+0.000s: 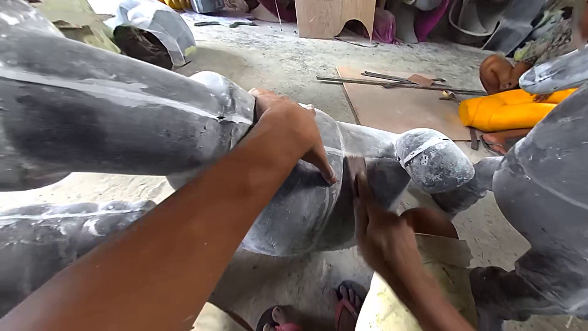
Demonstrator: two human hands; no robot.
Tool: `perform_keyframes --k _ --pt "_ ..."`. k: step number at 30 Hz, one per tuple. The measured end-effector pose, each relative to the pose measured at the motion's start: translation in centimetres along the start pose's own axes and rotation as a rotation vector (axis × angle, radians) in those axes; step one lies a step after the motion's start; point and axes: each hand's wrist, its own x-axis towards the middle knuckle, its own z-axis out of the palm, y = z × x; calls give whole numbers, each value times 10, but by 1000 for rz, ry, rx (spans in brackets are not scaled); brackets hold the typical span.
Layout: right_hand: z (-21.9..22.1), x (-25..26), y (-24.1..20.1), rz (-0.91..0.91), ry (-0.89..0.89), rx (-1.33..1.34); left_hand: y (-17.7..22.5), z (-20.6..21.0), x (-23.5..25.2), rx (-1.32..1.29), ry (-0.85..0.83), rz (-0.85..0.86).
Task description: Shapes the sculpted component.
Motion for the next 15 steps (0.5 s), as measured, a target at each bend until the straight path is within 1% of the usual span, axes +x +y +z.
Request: perform_keyframes --k 2,3,4,5,7,8,9,10,12,13,14,15 --pt "-14 34 -7 110 -203 28 1 0 -3 11 -8 10" --pt "-19 46 -12 139 -246 66 1 1 -4 27 -9 17" --pt "-22 47 -16 148 -256 88 -1 1 -4 32 -12 21" --pt "-21 38 -17 129 -226 98 -2 1 -3 24 -13 24" --pt "-11 5 -13 42 -73 60 -3 -1 -1 10 20 29" --pt "-7 -7 -11 29 -36 39 -3 -1 0 -6 30 27" --pt "-3 -9 -9 15 -14 26 -2 0 -1 -15 35 18" --pt "-4 -1 -10 10 -24 36 -1 0 -2 -17 32 12" --pt "-23 25 -22 133 -226 156 2 1 -5 1 12 16" --pt "-29 31 -27 182 -266 223 2 1 -7 14 1 21" --pt "-31 30 -30 197 -266 238 1 0 -7 20 4 25" --pt "-29 23 -31 177 -237 199 0 0 -7 15 16 31"
